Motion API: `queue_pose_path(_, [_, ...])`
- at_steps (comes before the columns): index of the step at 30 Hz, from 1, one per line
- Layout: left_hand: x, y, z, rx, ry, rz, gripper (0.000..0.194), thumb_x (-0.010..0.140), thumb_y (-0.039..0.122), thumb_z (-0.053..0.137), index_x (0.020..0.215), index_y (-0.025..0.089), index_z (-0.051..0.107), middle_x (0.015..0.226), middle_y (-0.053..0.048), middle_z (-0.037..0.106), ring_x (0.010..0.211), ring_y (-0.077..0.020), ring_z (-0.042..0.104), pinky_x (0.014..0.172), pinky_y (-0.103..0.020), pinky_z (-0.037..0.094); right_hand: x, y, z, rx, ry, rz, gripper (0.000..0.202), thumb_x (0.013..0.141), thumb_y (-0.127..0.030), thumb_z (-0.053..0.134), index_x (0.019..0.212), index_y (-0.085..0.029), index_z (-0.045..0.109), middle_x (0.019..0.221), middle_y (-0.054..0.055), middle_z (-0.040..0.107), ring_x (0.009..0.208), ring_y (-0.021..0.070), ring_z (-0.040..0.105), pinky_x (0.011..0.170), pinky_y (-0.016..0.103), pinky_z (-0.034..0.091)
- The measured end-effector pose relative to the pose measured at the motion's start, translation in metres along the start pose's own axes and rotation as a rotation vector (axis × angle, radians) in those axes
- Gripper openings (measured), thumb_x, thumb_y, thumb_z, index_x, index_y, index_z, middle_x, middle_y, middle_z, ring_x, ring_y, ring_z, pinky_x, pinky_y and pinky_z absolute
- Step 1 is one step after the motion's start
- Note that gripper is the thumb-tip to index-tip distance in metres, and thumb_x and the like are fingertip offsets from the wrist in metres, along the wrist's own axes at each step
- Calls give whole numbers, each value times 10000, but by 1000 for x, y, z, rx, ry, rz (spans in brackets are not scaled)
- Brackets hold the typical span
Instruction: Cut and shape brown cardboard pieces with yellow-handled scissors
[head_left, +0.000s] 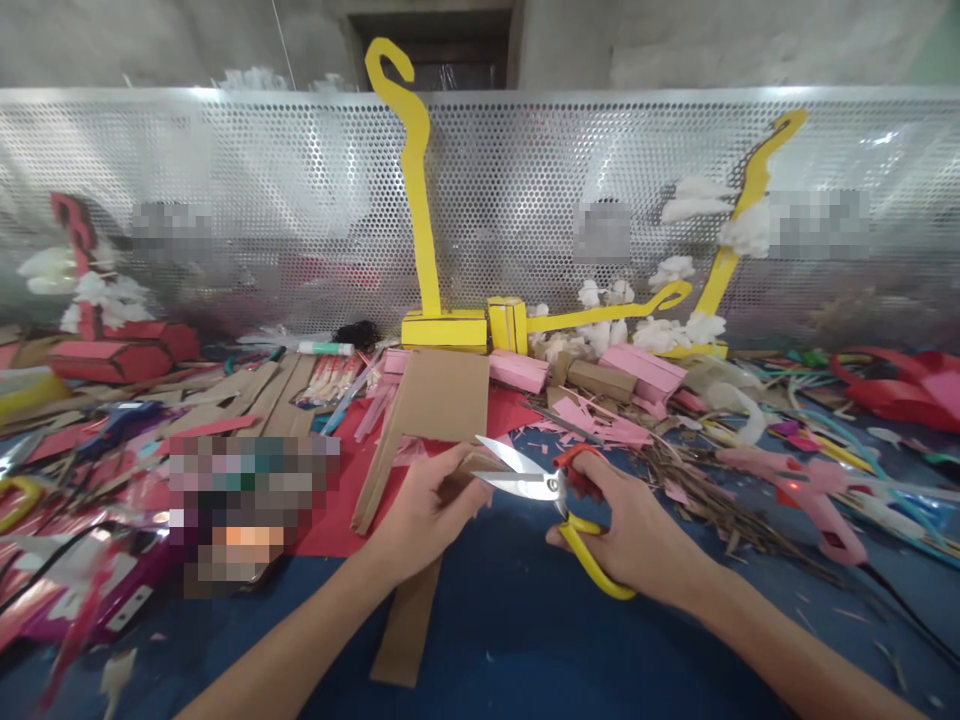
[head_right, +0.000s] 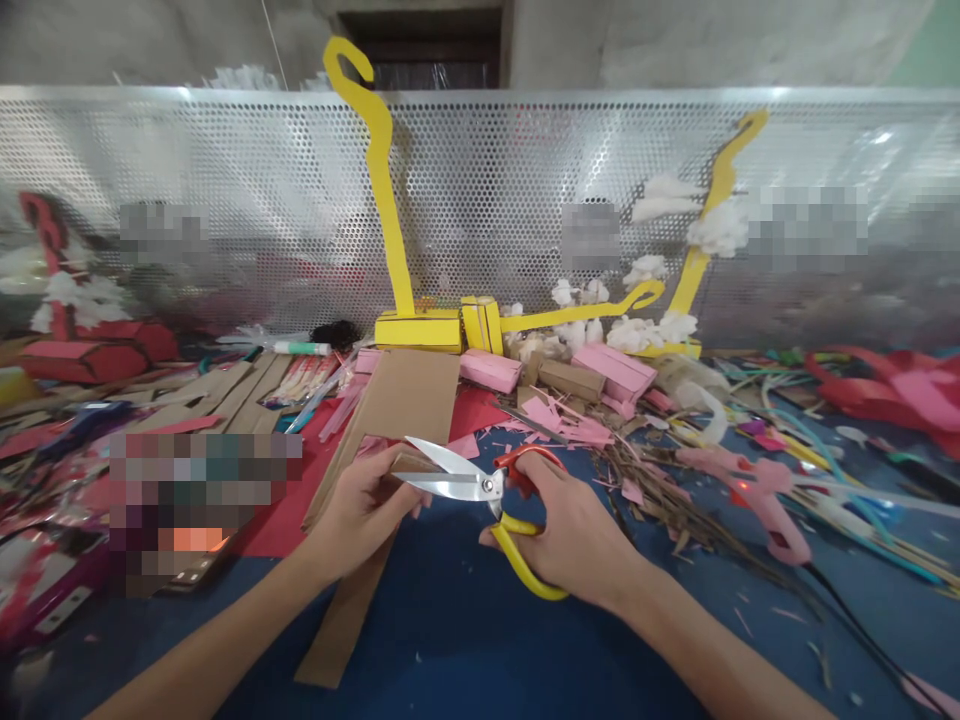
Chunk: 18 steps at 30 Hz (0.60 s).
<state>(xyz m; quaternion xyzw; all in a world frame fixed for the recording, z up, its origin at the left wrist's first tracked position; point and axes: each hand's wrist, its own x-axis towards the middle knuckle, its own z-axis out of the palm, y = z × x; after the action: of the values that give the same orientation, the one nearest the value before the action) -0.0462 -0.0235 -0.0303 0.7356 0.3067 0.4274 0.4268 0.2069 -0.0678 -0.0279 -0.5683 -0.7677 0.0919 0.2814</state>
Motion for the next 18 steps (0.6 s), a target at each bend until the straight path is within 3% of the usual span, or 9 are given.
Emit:
queue_pose_path(5, [-2,5,-1,68,21,31,171,922,257,596,982,179,736,799,-58,703,667,-163,636,580,-248,501,-1,2,2,3,-29,3,467,733,-457,825,1019,-245,523,872,8,635,693,183,551,646,300,447])
queue_pose_path(11, [0,6,-6,108,33,95,148,869,169,638,902,204,778,731,-38,734,706,-187,708,674,-261,552,-2,1,6,3,-53,-28,425,747,-451,797,962,-245,494,840,9,627,691,187,551,623,294,430])
queue_pose_path(18, [-1,1,-5,100,-28,33,174,918,219,613,1049,187,723,882,-61,772,786,-191,730,691,-245,547,-1,1,14,60,-68,-14,371,762,-375,769,997,-234,520,879,23,642,723,192,583,645,299,456])
